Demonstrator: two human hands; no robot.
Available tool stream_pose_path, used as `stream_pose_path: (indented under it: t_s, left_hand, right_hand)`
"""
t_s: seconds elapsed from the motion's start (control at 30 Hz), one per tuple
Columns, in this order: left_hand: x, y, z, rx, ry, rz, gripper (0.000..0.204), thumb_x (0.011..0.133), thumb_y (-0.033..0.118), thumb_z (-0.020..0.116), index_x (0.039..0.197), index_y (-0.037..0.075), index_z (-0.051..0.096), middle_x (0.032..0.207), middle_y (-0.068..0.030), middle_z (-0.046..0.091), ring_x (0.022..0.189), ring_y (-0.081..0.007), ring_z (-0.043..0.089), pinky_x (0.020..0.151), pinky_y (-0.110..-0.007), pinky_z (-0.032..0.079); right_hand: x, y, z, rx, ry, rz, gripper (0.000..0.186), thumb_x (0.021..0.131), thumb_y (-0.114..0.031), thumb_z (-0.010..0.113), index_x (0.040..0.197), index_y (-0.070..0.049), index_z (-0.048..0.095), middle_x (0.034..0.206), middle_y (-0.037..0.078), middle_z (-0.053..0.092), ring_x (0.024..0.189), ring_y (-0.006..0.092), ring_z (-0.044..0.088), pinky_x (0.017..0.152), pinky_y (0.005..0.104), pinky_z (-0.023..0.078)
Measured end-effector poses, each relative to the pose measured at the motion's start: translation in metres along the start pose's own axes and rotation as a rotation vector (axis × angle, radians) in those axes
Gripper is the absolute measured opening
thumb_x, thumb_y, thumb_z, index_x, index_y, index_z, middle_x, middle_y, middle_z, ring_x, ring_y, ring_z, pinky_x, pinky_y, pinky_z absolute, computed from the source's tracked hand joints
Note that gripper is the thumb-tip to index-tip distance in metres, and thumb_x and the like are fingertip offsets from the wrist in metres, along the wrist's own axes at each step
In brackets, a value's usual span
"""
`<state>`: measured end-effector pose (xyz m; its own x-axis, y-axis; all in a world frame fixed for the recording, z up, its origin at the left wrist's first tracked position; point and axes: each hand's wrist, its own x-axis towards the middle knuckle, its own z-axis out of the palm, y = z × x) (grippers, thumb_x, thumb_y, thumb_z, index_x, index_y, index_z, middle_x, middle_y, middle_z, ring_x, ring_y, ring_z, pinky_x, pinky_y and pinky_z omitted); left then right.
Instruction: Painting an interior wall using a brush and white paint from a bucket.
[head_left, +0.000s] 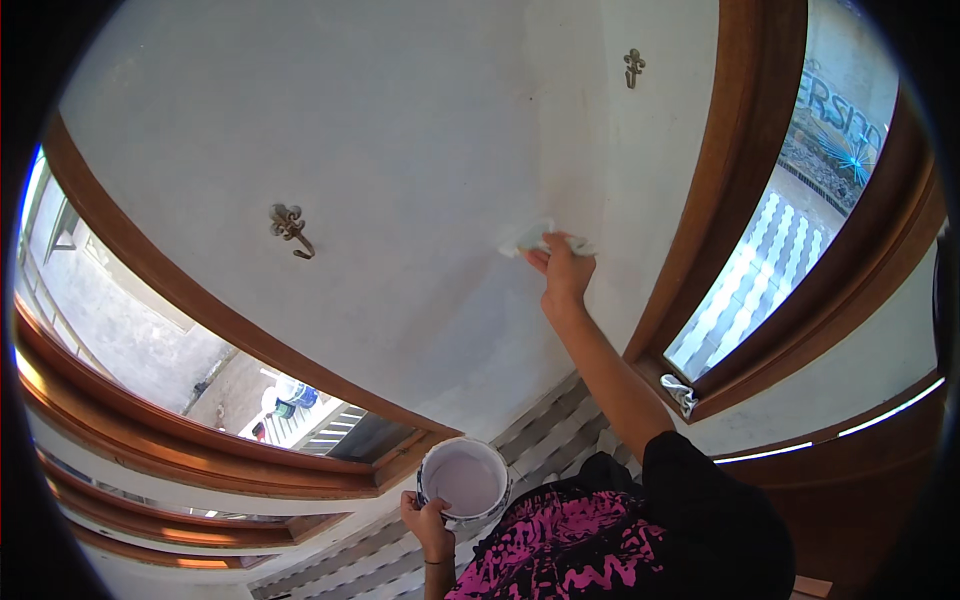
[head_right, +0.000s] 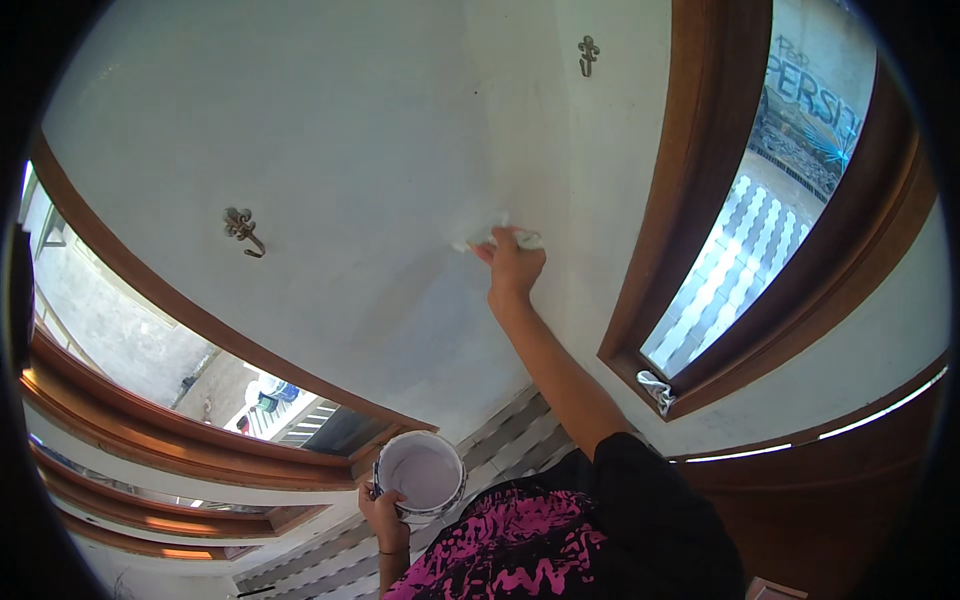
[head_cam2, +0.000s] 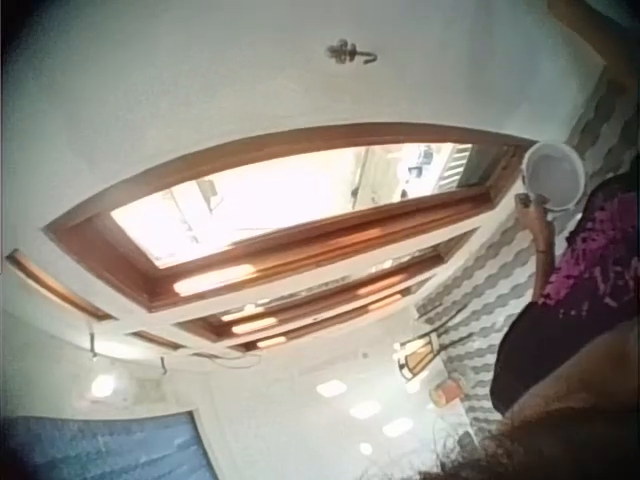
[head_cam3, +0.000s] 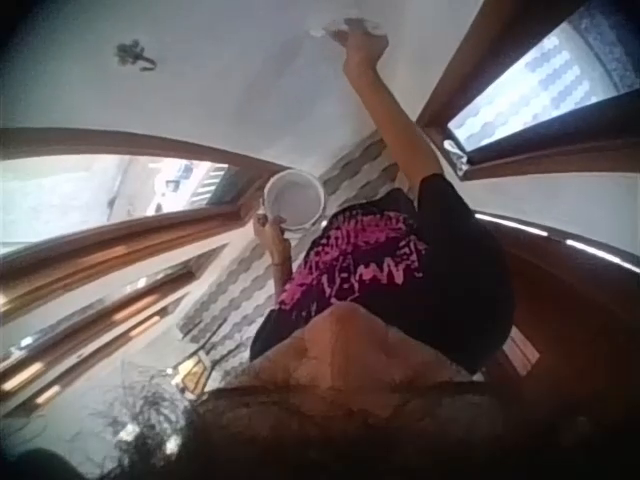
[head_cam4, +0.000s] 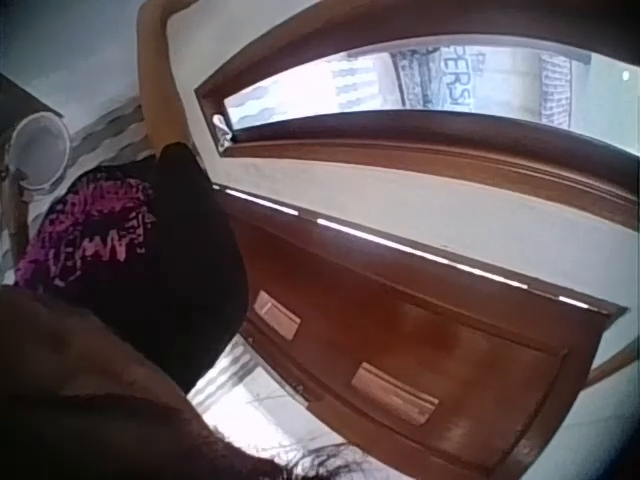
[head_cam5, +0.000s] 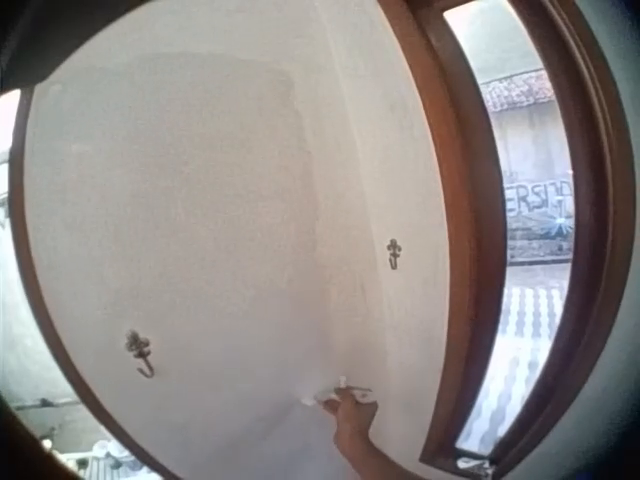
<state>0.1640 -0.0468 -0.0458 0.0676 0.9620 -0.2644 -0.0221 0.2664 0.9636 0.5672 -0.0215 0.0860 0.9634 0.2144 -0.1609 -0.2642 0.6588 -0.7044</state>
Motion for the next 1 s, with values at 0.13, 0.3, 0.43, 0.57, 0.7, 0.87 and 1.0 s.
stream_pose_path:
  t_s: [0.13,0.3,0.43,0.57,0.7,0.87,1.0]
  left_hand:
    - [-0.002,0.014,0.01,0.071,-0.043,-0.036,0.028,0.059,-0.007,0.054,0.078,0.01,0.043,0.067,0.0021,0.045,0.047,-0.0072,0.033,0.041,-0.024,0.024]
    - [-0.001,0.01,0.012,0.029,-0.034,-0.001,0.029,0.058,-0.008,0.054,0.079,0.009,0.045,0.068,0.0014,0.047,0.049,-0.0076,0.036,0.043,-0.023,0.025]
    - [-0.002,0.002,0.005,-0.01,-0.026,0.049,0.03,0.057,-0.008,0.055,0.079,0.009,0.045,0.069,0.0007,0.049,0.052,-0.008,0.038,0.046,-0.023,0.028]
    - [-0.005,0.011,-0.002,0.015,0.009,-0.045,0.032,0.056,-0.011,0.057,0.076,0.008,0.04,0.069,-0.0001,0.045,0.059,-0.0102,0.039,0.053,-0.026,0.032]
    - [-0.003,0.019,-0.004,0.05,-0.011,0.006,0.032,0.057,-0.011,0.056,0.078,0.008,0.041,0.071,-0.0004,0.047,0.06,-0.0109,0.043,0.053,-0.025,0.034]
    - [-0.006,0.033,0.007,0.021,-0.043,0.044,0.028,0.056,-0.009,0.052,0.076,0.008,0.041,0.073,-0.002,0.048,0.066,-0.014,0.046,0.062,-0.026,0.039]
    - [-0.012,0.038,0.009,0.024,-0.014,-0.005,0.029,0.056,-0.008,0.052,0.078,0.008,0.042,0.075,-0.0025,0.05,0.068,-0.0156,0.048,0.065,-0.027,0.041]
  right_hand:
    - [-0.005,-0.045,0.019,0.171,-0.091,-0.03,0.023,0.086,-0.004,0.064,0.101,0.0,0.047,0.096,0.016,0.059,0.078,0.0238,0.067,0.073,0.0364,0.062]
    - [0.005,-0.033,0.011,0.391,-0.322,-0.197,0.022,0.092,-0.007,0.064,0.097,-0.005,0.042,0.091,0.015,0.062,0.08,0.0275,0.07,0.074,0.0387,0.061]
    - [0.014,0.044,-0.025,0.278,-0.252,-0.19,0.023,0.094,-0.009,0.062,0.091,-0.007,0.039,0.086,0.014,0.062,0.077,0.0295,0.07,0.073,0.0424,0.062]
    - [0.013,0.089,-0.071,0.291,-0.123,-0.176,0.022,0.094,-0.007,0.061,0.091,-0.007,0.038,0.086,0.015,0.061,0.076,0.0295,0.07,0.072,0.043,0.062]
    - [0.017,0.128,-0.122,0.194,-0.041,-0.067,0.02,0.093,-0.005,0.06,0.093,-0.004,0.041,0.091,0.016,0.061,0.076,0.0287,0.07,0.07,0.0406,0.062]
    - [0.023,0.16,-0.176,0.062,0.048,0.075,0.017,0.093,-0.003,0.06,0.091,-0.004,0.043,0.088,0.015,0.061,0.073,0.0261,0.071,0.064,0.0359,0.063]
    - [0.031,0.177,-0.173,0.036,0.176,0.088,0.014,0.09,-0.003,0.061,0.092,-0.004,0.047,0.087,0.015,0.063,0.072,0.0235,0.07,0.061,0.034,0.063]
